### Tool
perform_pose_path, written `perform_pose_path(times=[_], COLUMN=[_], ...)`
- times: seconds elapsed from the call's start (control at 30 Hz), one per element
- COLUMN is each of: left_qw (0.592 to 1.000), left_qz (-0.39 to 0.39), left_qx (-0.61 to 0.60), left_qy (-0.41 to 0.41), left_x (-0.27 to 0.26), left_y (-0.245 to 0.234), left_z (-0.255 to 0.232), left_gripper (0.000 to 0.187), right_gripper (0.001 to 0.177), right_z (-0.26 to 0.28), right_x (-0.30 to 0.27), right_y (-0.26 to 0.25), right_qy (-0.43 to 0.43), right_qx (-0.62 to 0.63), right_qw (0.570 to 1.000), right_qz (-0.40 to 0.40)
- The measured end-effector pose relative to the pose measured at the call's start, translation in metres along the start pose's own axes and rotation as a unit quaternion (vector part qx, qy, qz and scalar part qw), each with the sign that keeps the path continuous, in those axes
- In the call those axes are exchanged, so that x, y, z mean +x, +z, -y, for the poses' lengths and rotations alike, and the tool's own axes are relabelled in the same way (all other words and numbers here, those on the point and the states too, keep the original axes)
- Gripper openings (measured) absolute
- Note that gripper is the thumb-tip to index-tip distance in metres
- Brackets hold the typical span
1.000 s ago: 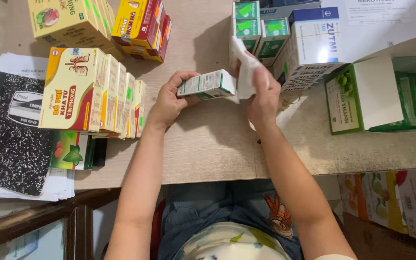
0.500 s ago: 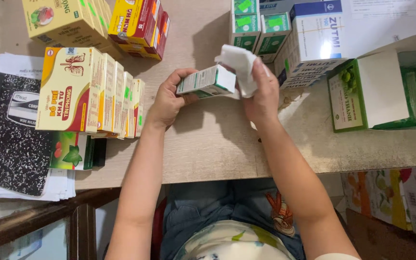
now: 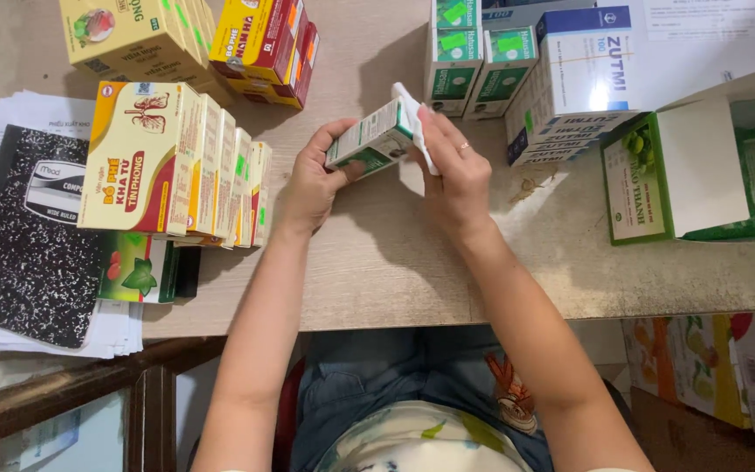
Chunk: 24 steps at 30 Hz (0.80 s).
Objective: Wiping and cleaning various medicine boxes using a white cloth on a pharmacy counter.
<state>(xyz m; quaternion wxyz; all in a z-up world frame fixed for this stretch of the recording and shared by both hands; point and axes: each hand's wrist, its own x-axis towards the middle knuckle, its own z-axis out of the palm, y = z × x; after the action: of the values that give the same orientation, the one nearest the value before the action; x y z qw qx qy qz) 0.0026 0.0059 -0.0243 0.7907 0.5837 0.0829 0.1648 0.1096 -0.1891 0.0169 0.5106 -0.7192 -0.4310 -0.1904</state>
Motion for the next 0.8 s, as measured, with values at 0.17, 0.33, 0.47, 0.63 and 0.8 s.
perform_pose_path(times=[0.17,0.33,0.47,0.63,0.8], left_qw=[1.0,0.998,0.998,0.972,0.941], left_qz=[-0.007,0.0,-0.021,0.002,-0.011], left_qx=[0.019,0.054,-0.064,-0.224,-0.309], left_qy=[0.0,0.018,-0.012,-0.075,-0.14], left_x=[-0.001,0.0,0.002,-0.001,0.002], left_y=[0.008,0.009,0.006,0.003,-0.011], left_z=[-0.004,-0.003,-0.01,-0.027,-0.01], left_gripper=[0.054,0.051,0.051,0.048,0.045], right_gripper=[0.033,0.012,0.025,0.039,0.061], right_z=[-0.002,-0.017,-0.028,-0.041,-0.034], right_x=[0.003,-0.008,-0.011,-0.001,0.007], right_y=[-0.006,-0.006,-0.004,-0.008,-0.009], right_qy=[-0.03,0.002,0.234,0.364,0.366], right_qx=[-0.113,-0.211,0.08,0.507,0.605], right_qw=[0.993,0.977,0.969,0.78,0.706], right_qz=[-0.016,-0.001,-0.001,-0.06,-0.03])
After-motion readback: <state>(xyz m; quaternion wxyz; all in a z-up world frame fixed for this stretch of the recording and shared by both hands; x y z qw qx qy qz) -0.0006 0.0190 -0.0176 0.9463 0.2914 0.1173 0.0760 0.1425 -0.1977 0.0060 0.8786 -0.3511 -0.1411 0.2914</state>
